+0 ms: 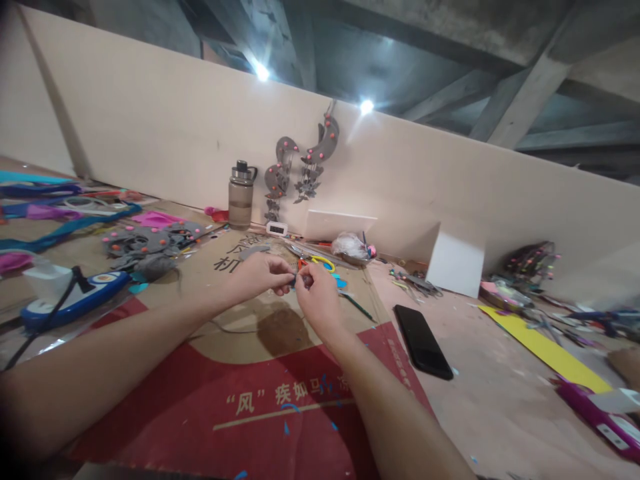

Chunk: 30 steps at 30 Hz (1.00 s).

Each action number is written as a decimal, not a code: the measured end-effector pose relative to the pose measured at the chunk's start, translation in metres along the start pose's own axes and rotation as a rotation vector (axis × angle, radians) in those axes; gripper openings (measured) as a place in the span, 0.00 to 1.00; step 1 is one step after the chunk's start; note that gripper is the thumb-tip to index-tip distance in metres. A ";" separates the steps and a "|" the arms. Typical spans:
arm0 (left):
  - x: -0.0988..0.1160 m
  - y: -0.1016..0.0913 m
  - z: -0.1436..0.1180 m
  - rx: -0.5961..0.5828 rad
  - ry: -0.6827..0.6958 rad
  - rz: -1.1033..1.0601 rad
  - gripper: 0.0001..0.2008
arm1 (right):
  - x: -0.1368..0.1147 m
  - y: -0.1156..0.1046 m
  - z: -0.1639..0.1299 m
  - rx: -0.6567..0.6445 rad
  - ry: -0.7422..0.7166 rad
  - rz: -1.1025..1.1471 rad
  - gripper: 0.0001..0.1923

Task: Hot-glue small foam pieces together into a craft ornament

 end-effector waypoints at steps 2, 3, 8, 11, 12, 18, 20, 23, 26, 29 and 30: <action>0.000 -0.004 0.000 0.029 0.005 0.099 0.09 | 0.000 0.003 -0.001 -0.016 -0.024 0.007 0.07; 0.001 -0.007 0.001 0.048 0.020 0.150 0.09 | -0.001 0.005 -0.001 -0.031 -0.037 0.013 0.08; -0.001 -0.037 0.005 0.229 0.150 0.364 0.05 | -0.004 0.010 -0.003 -0.077 -0.057 0.039 0.11; -0.031 -0.061 0.004 0.395 0.041 0.145 0.03 | -0.018 0.011 -0.014 -0.101 -0.106 0.054 0.11; -0.044 -0.068 0.002 0.456 -0.009 0.022 0.02 | -0.027 0.013 -0.021 -0.138 -0.154 0.055 0.11; -0.101 -0.089 -0.002 0.712 -0.090 -0.591 0.07 | -0.074 0.032 -0.064 -0.452 -0.466 -0.059 0.14; -0.108 -0.093 -0.004 0.760 -0.100 -0.680 0.06 | -0.066 0.020 -0.048 -0.350 -0.356 -0.077 0.16; -0.109 -0.095 -0.005 0.807 -0.113 -0.758 0.05 | -0.029 -0.010 -0.012 -0.081 -0.066 -0.242 0.16; -0.107 -0.092 -0.004 0.802 -0.118 -0.839 0.03 | 0.014 -0.012 0.008 -0.116 0.114 -0.564 0.15; -0.104 -0.091 0.000 0.799 -0.104 -0.915 0.02 | 0.047 0.003 0.011 -0.210 0.169 -0.666 0.19; -0.103 -0.092 0.001 0.808 -0.096 -0.943 0.01 | 0.055 0.009 0.010 -0.218 0.175 -0.661 0.19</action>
Point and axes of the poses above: each hand's wrist, its own z-axis towards the middle knuckle, its own y-axis out of the palm, x = y × z, the point moved 8 cm from there along z, towards the middle knuckle, and after that the axes turned 14 degrees about y, right-handed, at the moved point
